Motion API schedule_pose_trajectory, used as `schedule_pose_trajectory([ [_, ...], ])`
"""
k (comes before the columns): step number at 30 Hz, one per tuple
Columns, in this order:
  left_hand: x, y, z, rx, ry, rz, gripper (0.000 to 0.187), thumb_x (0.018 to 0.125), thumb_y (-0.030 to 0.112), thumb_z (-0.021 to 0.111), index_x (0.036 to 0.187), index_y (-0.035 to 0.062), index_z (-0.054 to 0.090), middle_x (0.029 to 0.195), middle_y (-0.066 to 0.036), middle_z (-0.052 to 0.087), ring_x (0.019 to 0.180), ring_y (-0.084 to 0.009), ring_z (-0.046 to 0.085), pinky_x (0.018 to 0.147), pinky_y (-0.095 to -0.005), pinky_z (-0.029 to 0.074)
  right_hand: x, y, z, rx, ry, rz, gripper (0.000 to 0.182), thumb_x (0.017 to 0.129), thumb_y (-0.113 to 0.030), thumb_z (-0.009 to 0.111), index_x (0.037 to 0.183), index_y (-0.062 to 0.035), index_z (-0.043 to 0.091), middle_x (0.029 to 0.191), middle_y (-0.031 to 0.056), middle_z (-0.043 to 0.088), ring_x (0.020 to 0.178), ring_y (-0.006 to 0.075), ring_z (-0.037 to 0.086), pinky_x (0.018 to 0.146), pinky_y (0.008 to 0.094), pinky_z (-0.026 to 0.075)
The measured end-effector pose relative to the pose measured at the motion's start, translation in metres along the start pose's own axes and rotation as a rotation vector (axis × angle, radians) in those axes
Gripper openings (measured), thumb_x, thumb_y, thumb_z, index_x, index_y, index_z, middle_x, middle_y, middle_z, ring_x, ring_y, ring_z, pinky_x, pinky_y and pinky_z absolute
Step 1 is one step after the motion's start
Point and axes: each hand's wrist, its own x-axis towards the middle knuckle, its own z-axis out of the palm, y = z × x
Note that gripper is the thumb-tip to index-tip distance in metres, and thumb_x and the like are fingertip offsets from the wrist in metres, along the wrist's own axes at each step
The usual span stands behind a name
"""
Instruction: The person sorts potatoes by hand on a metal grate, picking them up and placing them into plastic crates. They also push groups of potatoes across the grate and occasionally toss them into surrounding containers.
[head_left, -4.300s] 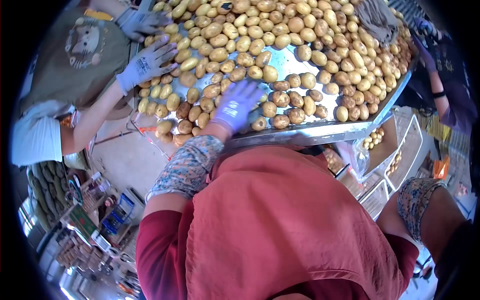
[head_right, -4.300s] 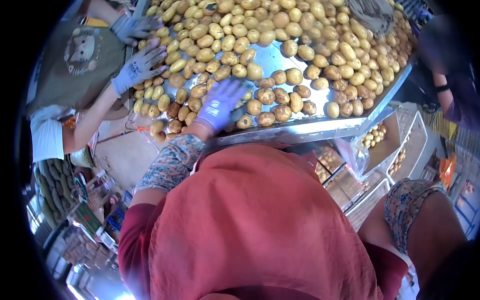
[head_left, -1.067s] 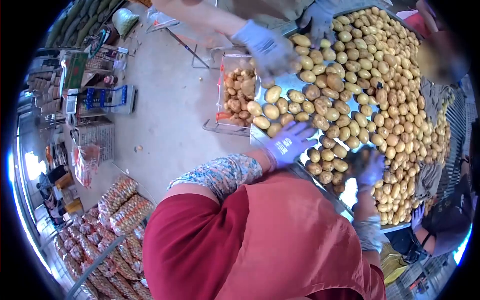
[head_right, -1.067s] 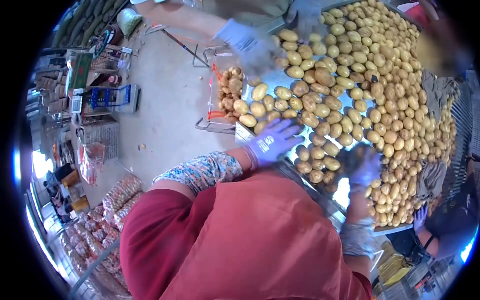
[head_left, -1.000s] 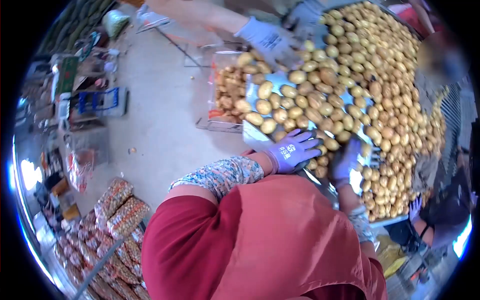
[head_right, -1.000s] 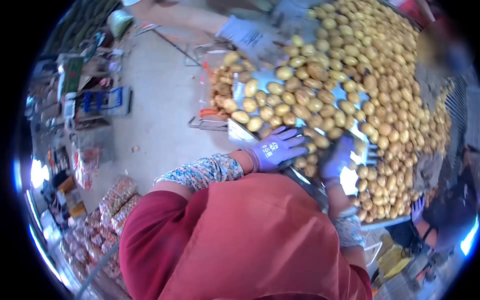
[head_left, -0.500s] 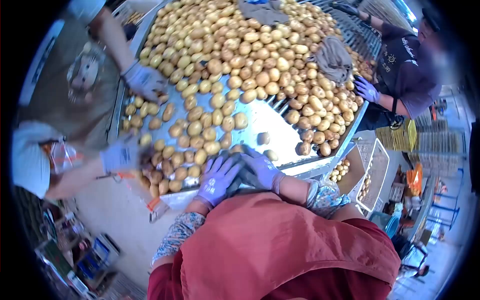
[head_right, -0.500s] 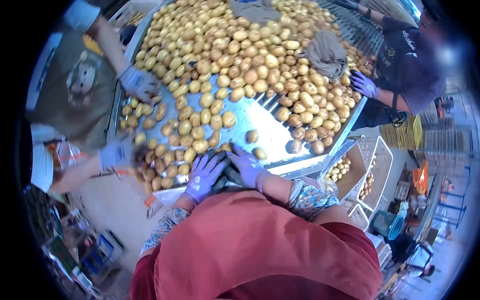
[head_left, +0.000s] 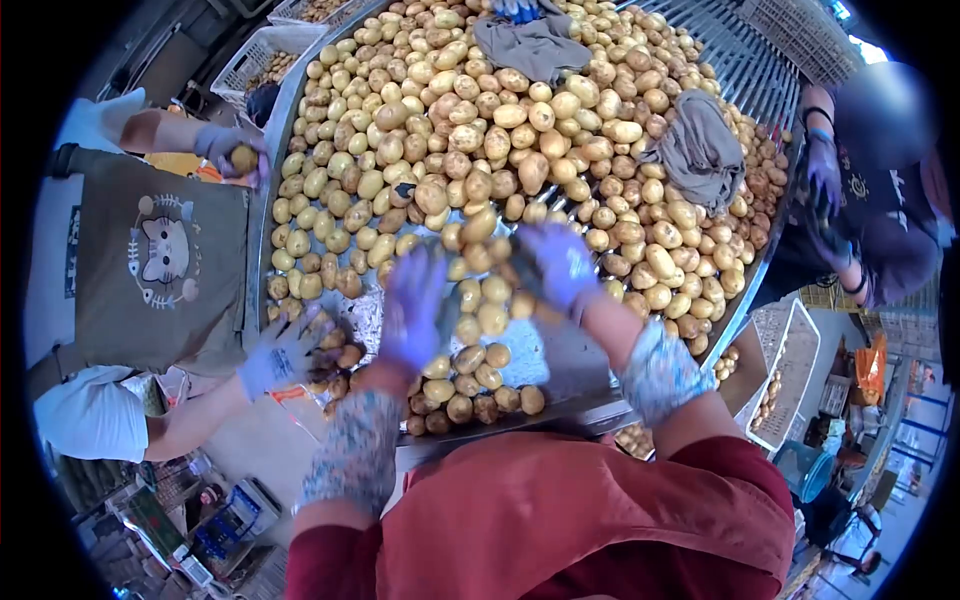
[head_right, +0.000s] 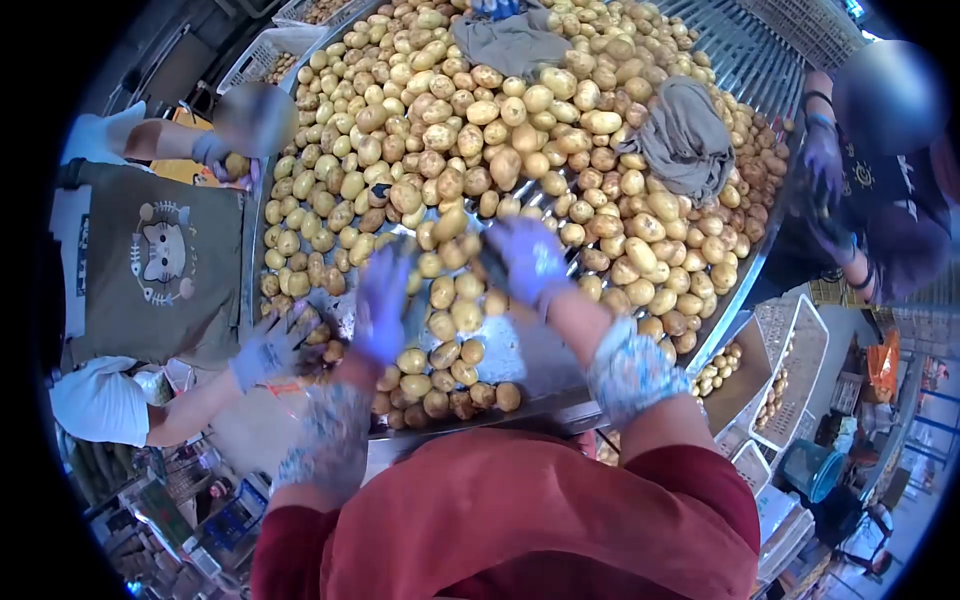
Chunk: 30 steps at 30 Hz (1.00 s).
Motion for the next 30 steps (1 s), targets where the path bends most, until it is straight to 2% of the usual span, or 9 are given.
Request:
schedule_pose_trajectory([
  [6, 0.061, 0.006, 0.032, 0.173, -0.438, -0.097, 0.059, 0.083, 0.030, 0.064, 0.136, 0.0059, 0.051, 0.139, -0.020, 0.046, 0.132, -0.0416, 0.039, 0.111, -0.0532, 0.029, -0.045, -0.010, -0.002, 0.549, -0.495, -0.223, 0.031, 0.083, -0.020, 0.072, 0.113, -0.0125, 0.065, 0.103, 0.0124, 0.066, 0.098, 0.0345, 0.063, 0.087, 0.0427, 0.052],
  [12, -0.026, 0.072, 0.021, 0.033, -0.560, 0.168, 0.042, 0.090, 0.028, 0.056, 0.129, 0.0120, 0.057, 0.135, -0.005, 0.054, 0.129, -0.0250, 0.047, 0.113, -0.0455, 0.030, 0.103, 0.040, -0.058, 0.574, 0.321, 0.325, 0.028, 0.090, -0.014, 0.059, 0.116, -0.0096, 0.068, 0.090, 0.0146, 0.072, 0.080, 0.0302, 0.069, 0.074, 0.0399, 0.054],
  [16, -0.080, 0.058, 0.003, 0.031, -0.617, 0.069, 0.045, 0.085, 0.025, 0.061, 0.129, 0.0142, 0.058, 0.137, -0.009, 0.054, 0.128, -0.0300, 0.048, 0.107, -0.0480, 0.035, 0.141, 0.041, -0.007, -0.506, -0.033, 0.130, 0.034, 0.082, -0.022, 0.066, 0.116, -0.0160, 0.063, 0.110, 0.0122, 0.067, 0.098, 0.0347, 0.066, 0.087, 0.0461, 0.052],
  [18, -0.087, 0.050, -0.007, 0.020, -0.619, -0.038, 0.047, 0.083, 0.025, 0.064, 0.129, 0.0133, 0.059, 0.138, -0.010, 0.053, 0.127, -0.0327, 0.048, 0.105, -0.0491, 0.037, 0.150, 0.025, -0.002, -0.445, -0.197, 0.266, 0.038, 0.083, -0.024, 0.066, 0.120, -0.0173, 0.062, 0.110, 0.0139, 0.067, 0.100, 0.0361, 0.066, 0.090, 0.0463, 0.052],
  [21, -0.107, 0.041, -0.017, 0.156, -0.592, -0.070, 0.050, 0.081, 0.025, 0.067, 0.128, 0.0124, 0.059, 0.138, -0.011, 0.053, 0.127, -0.0342, 0.047, 0.103, -0.0500, 0.037, 0.148, 0.038, -0.002, -0.160, -0.381, 0.356, 0.031, 0.086, -0.021, 0.061, 0.116, -0.0141, 0.066, 0.111, 0.0133, 0.069, 0.097, 0.0317, 0.068, 0.084, 0.0419, 0.054],
  [24, -0.121, 0.034, -0.012, 0.118, -0.518, -0.097, 0.051, 0.081, 0.028, 0.068, 0.128, 0.0121, 0.059, 0.139, -0.011, 0.052, 0.127, -0.0344, 0.047, 0.104, -0.0512, 0.036, 0.110, 0.042, -0.003, 0.793, -0.333, 0.681, 0.038, 0.091, -0.037, 0.063, 0.113, -0.0060, 0.065, 0.105, 0.0120, 0.070, 0.088, 0.0251, 0.068, 0.078, 0.0384, 0.055],
  [26, -0.113, 0.044, -0.021, 0.033, -0.514, -0.173, 0.047, 0.088, 0.021, 0.058, 0.134, 0.0114, 0.054, 0.140, -0.014, 0.050, 0.128, -0.0372, 0.045, 0.108, -0.0519, 0.034, 0.082, 0.030, -0.012, 1.707, -0.392, 0.812, 0.055, 0.094, -0.058, 0.054, 0.109, -0.0066, 0.062, 0.091, 0.0109, 0.069, 0.072, 0.0190, 0.067, 0.053, 0.0270, 0.051],
  [29, -0.102, 0.054, -0.025, -0.093, -0.334, -0.223, 0.054, 0.084, 0.024, 0.068, 0.131, 0.0023, 0.053, 0.135, -0.023, 0.052, 0.122, -0.0428, 0.050, 0.104, -0.0506, 0.038, 0.050, 0.004, -0.013, 1.736, -0.209, 0.784, 0.065, 0.093, -0.069, 0.044, 0.111, -0.0079, 0.061, 0.092, 0.0100, 0.069, 0.066, 0.0162, 0.066, 0.046, 0.0243, 0.048],
  [30, -0.095, 0.056, -0.026, -0.205, -0.265, -0.250, 0.054, 0.084, 0.021, 0.069, 0.131, -0.0015, 0.051, 0.133, -0.026, 0.053, 0.119, -0.0445, 0.051, 0.102, -0.0498, 0.041, 0.038, -0.002, -0.028, 1.918, -0.395, 0.779, 0.066, 0.094, -0.068, 0.043, 0.113, -0.0085, 0.061, 0.092, 0.0103, 0.070, 0.071, 0.0161, 0.068, 0.049, 0.0251, 0.051],
])
